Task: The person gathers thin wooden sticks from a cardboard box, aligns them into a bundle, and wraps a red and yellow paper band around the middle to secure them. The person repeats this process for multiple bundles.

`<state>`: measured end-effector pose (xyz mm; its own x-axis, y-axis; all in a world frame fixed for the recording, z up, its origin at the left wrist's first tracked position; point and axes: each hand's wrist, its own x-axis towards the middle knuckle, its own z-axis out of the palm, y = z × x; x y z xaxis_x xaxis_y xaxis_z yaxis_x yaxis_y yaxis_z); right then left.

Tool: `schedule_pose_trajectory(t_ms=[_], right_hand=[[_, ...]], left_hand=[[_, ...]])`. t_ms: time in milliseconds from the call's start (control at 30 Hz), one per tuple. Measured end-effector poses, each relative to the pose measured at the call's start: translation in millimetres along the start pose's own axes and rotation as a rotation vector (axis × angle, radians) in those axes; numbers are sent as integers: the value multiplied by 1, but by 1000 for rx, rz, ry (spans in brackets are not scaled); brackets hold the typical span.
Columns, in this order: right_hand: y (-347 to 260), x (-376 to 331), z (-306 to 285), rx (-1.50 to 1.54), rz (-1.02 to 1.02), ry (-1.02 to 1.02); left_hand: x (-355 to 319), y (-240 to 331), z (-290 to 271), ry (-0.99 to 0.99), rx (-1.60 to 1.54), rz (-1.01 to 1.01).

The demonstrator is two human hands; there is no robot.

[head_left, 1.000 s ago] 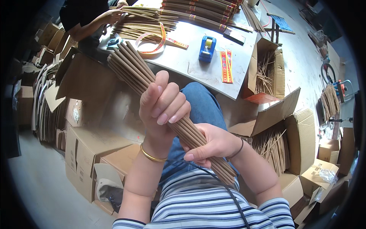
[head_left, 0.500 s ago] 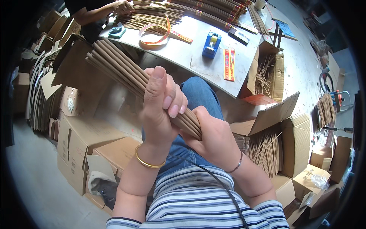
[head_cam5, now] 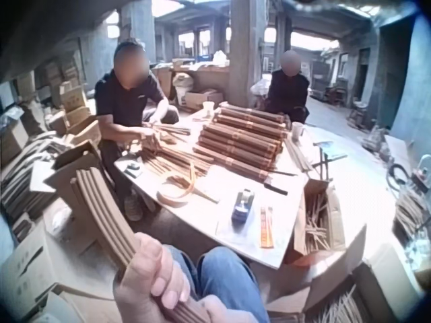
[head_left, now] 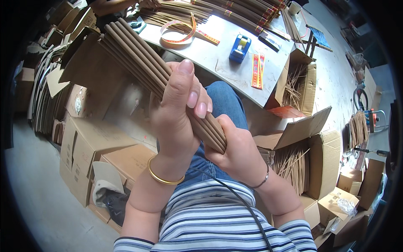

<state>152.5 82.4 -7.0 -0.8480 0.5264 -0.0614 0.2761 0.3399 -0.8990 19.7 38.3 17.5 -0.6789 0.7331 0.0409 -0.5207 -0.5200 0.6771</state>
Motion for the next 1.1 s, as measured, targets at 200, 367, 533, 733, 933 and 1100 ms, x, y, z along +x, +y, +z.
schedule_pose_trajectory(t_ms=[200,367,533,733,933,1100], right_hand=[[-13,9,-28,600,331,-519],[8,0,-3,-75,-147,23],[-7,9,-28,694,344,-537],[5,5,-3,184,64,-83],[11,10,-29,990,401,-756],[-3,2,-12,344,164,-142]], left_hand=[[6,-5,-18,-429,-442,-269],[4,-7,-6,-164,-55,-81],[5,-5,-13,-280,-301,-189],[2,-13,0,-46,-9,-26],[8,-10,-12,-375,-514,-380],[2,-11,3,-60,23,-142]])
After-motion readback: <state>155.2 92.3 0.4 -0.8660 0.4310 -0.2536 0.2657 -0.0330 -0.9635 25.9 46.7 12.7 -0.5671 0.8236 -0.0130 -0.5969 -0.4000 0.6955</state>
